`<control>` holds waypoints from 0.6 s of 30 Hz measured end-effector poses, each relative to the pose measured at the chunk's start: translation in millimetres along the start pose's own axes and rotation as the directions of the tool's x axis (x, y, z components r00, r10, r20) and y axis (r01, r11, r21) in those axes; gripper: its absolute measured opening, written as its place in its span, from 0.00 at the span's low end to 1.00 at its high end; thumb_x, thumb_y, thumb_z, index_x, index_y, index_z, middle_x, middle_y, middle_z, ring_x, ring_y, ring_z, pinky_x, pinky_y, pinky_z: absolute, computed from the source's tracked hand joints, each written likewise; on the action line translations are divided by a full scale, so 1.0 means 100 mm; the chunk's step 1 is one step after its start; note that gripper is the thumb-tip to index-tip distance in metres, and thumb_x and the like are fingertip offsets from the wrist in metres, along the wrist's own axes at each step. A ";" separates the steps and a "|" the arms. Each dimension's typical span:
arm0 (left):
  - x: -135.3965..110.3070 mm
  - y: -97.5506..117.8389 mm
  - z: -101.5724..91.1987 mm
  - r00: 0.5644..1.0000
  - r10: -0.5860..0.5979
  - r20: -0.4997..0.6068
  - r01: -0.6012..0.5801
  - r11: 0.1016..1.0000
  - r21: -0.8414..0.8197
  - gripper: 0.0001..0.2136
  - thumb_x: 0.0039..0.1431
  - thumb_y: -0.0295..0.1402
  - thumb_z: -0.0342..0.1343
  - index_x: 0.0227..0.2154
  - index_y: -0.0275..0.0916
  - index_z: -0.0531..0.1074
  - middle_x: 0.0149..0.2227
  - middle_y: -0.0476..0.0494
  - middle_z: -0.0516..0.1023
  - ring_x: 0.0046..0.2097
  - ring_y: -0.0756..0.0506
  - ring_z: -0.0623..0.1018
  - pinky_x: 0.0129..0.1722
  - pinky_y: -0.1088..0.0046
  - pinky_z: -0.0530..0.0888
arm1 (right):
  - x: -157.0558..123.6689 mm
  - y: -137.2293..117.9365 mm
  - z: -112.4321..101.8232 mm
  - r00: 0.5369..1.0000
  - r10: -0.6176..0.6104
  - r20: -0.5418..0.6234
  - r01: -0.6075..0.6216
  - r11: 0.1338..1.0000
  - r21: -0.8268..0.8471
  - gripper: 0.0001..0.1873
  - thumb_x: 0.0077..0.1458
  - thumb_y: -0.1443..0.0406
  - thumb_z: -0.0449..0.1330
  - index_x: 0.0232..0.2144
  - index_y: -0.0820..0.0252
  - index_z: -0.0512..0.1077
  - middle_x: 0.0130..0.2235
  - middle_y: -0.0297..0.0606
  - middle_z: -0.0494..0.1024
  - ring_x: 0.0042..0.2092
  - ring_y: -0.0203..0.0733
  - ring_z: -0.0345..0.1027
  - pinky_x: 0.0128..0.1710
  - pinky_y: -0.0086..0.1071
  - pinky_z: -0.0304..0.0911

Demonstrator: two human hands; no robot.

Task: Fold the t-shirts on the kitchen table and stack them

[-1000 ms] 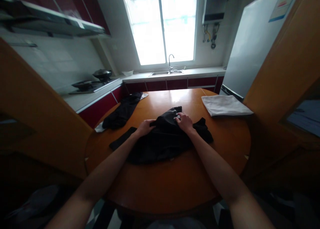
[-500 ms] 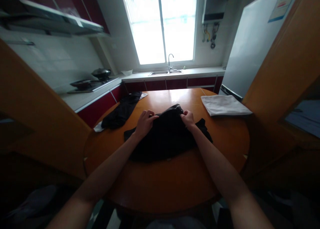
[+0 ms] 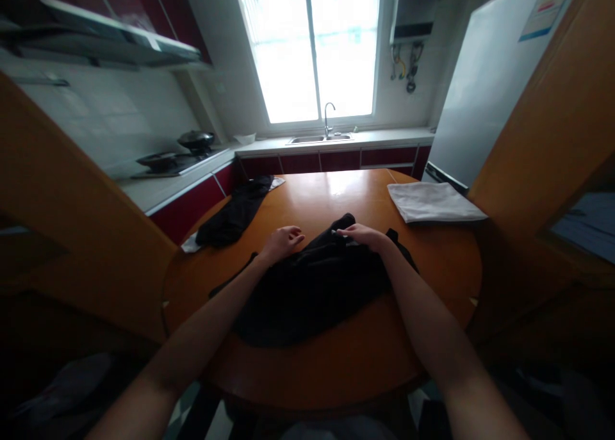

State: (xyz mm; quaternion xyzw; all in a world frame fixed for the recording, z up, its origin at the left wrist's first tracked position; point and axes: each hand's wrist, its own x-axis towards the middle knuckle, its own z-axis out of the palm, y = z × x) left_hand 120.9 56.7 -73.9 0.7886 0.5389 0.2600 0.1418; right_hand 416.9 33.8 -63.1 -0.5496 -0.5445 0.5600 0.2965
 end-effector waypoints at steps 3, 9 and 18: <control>0.00 -0.06 0.23 0.989 0.139 0.040 -0.140 0.990 0.030 0.17 0.58 0.40 0.64 0.49 0.41 0.78 0.56 0.34 0.75 0.59 0.34 0.72 0.58 0.56 0.67 | 0.01 -0.01 0.12 1.000 -0.022 -0.018 0.017 0.966 -0.257 0.27 0.45 0.44 0.71 0.23 0.63 0.75 0.20 0.35 0.72 0.21 0.33 0.61 0.18 0.26 0.56; -0.02 -0.02 0.45 0.913 0.386 0.131 -0.352 0.909 -0.225 0.09 0.60 0.35 0.60 0.41 0.40 0.79 0.57 0.36 0.75 0.60 0.37 0.72 0.61 0.54 0.66 | 0.04 -0.04 0.37 0.944 -0.224 -0.242 0.049 0.820 -0.570 0.21 0.36 0.57 0.77 0.28 0.64 0.75 0.30 0.41 0.78 0.33 0.43 0.72 0.28 0.29 0.64; 0.01 0.14 0.11 0.968 0.169 0.187 0.003 0.735 -0.678 0.19 0.57 0.40 0.62 0.50 0.40 0.70 0.35 0.46 0.82 0.30 0.48 0.78 0.30 0.72 0.75 | -0.05 -0.13 0.16 0.967 -0.253 0.029 0.249 0.918 -0.309 0.14 0.49 0.62 0.67 0.38 0.65 0.79 0.30 0.37 0.78 0.26 0.36 0.67 0.25 0.28 0.62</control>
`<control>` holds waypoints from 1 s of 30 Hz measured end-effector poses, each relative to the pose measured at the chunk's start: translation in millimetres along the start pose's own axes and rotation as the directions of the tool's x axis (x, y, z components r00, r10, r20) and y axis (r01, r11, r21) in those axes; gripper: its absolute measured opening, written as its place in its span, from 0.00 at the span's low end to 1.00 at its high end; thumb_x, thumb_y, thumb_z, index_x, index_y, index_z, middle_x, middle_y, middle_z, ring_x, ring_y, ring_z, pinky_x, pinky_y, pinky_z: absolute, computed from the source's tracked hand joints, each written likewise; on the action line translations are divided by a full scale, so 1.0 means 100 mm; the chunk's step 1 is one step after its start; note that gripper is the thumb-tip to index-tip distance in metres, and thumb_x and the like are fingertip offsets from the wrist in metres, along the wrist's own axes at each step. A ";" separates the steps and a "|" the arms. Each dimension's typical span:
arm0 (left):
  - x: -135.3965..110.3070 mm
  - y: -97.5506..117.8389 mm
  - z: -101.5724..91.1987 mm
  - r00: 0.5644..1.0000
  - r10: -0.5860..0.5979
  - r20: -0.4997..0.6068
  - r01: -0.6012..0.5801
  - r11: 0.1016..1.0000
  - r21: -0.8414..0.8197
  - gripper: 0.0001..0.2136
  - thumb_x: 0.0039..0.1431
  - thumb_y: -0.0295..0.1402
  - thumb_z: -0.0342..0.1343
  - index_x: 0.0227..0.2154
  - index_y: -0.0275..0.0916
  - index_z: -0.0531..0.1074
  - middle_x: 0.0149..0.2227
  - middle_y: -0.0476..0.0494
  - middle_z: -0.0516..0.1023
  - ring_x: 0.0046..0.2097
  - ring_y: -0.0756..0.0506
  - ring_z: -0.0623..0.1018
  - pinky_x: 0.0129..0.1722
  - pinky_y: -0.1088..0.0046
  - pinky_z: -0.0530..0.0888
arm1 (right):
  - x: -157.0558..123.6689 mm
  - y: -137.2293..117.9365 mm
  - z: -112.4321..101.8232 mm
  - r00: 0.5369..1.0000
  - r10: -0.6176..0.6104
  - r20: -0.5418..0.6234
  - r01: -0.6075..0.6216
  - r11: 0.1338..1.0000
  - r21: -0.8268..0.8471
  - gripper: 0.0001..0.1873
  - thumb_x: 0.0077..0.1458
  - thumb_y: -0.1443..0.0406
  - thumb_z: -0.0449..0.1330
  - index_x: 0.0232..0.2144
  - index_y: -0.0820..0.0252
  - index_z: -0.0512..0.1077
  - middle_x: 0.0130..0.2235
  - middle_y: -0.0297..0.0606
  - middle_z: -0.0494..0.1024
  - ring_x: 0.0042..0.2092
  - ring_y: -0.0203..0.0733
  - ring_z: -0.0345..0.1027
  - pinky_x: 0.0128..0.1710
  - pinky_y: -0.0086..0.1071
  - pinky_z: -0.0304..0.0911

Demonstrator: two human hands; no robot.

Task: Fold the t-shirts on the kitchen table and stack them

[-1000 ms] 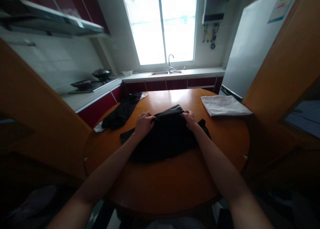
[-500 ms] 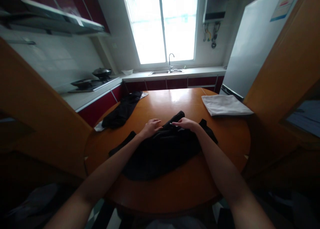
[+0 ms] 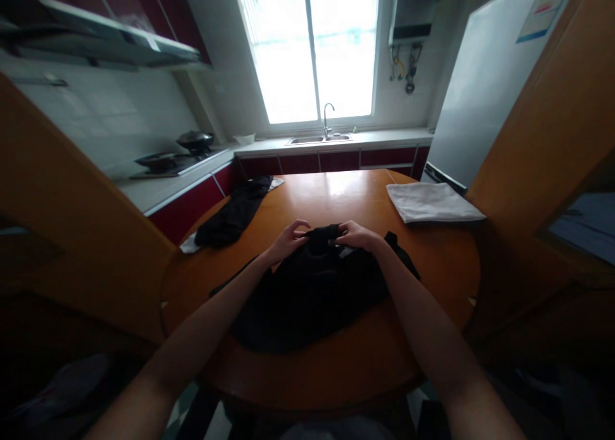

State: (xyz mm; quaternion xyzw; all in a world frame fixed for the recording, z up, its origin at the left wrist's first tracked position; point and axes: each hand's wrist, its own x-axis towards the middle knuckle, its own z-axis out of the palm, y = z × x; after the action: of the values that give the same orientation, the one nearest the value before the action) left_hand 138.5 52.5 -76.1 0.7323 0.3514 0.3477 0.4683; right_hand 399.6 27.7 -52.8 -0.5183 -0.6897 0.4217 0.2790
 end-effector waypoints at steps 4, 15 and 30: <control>-0.02 0.11 -0.12 0.838 0.278 -0.469 -0.117 0.932 0.343 0.13 0.64 0.32 0.50 0.43 0.38 0.78 0.44 0.40 0.82 0.46 0.42 0.80 0.49 0.63 0.76 | 0.02 -0.02 -0.09 0.790 -0.240 -0.564 0.175 0.970 -0.168 0.17 0.55 0.64 0.61 0.47 0.64 0.78 0.36 0.41 0.78 0.35 0.41 0.71 0.37 0.34 0.69; 0.02 -0.08 0.01 0.900 0.157 -0.406 0.254 0.568 0.783 0.28 0.63 0.34 0.54 0.66 0.39 0.63 0.74 0.35 0.40 0.72 0.23 0.42 0.64 0.34 0.56 | 0.19 0.26 0.12 0.783 -0.177 -0.596 -0.194 0.842 -0.504 0.33 0.64 0.60 0.52 0.68 0.66 0.59 0.69 0.56 0.55 0.70 0.59 0.47 0.65 0.53 0.51; 0.08 -0.15 -0.26 0.924 -0.286 -0.254 0.365 0.466 0.806 0.27 0.70 0.49 0.42 0.67 0.43 0.61 0.70 0.35 0.58 0.71 0.35 0.57 0.66 0.45 0.58 | 0.06 0.05 0.24 0.907 0.214 -0.364 -0.401 0.707 -0.583 0.31 0.68 0.48 0.45 0.56 0.64 0.73 0.59 0.57 0.71 0.61 0.58 0.63 0.58 0.48 0.57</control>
State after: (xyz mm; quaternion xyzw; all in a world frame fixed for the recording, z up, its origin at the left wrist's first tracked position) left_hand 118.1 75.0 -80.5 0.7699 0.6263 0.0698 0.1003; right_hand 380.6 27.1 -69.4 -0.7428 -0.6503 0.1248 0.0994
